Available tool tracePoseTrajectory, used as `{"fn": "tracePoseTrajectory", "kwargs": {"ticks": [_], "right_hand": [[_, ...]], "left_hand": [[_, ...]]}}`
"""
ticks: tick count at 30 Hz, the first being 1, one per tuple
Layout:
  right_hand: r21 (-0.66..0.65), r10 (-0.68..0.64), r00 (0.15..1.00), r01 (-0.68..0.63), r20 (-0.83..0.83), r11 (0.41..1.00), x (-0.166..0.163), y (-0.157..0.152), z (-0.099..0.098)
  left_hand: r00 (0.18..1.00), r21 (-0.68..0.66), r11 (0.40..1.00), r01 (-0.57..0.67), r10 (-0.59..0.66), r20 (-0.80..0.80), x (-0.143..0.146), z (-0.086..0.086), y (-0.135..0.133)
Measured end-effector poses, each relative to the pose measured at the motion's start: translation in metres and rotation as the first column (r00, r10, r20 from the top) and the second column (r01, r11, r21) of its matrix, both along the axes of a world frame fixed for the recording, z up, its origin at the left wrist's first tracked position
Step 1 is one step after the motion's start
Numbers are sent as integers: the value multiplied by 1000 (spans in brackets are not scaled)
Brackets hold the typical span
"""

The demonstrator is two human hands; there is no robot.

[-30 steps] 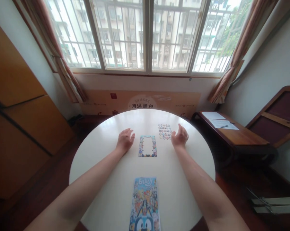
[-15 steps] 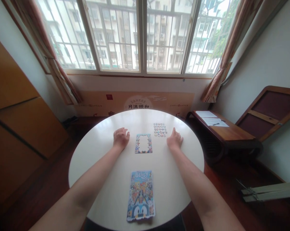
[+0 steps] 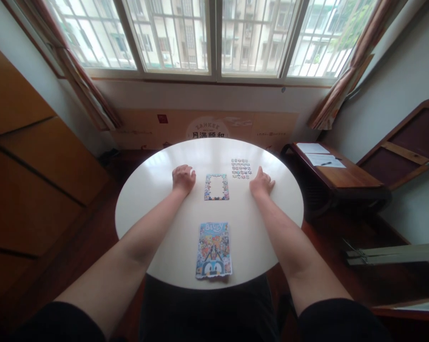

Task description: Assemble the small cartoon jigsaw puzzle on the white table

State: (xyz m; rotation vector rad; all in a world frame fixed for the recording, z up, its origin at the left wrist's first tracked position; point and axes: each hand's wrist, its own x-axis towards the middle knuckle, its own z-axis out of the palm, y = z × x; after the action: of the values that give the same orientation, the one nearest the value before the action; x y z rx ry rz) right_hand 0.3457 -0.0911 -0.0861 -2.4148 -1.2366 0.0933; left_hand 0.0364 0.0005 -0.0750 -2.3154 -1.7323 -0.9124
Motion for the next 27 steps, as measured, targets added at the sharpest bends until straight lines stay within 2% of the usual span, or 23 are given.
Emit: {"fn": "tracePoseTrajectory", "kwargs": {"ticks": [27], "right_hand": [[-13,4,999,-3,51,1000,-5,1,1]], "left_hand": [[1000,21,1000,0,0,-21,-2,0,3]]}}
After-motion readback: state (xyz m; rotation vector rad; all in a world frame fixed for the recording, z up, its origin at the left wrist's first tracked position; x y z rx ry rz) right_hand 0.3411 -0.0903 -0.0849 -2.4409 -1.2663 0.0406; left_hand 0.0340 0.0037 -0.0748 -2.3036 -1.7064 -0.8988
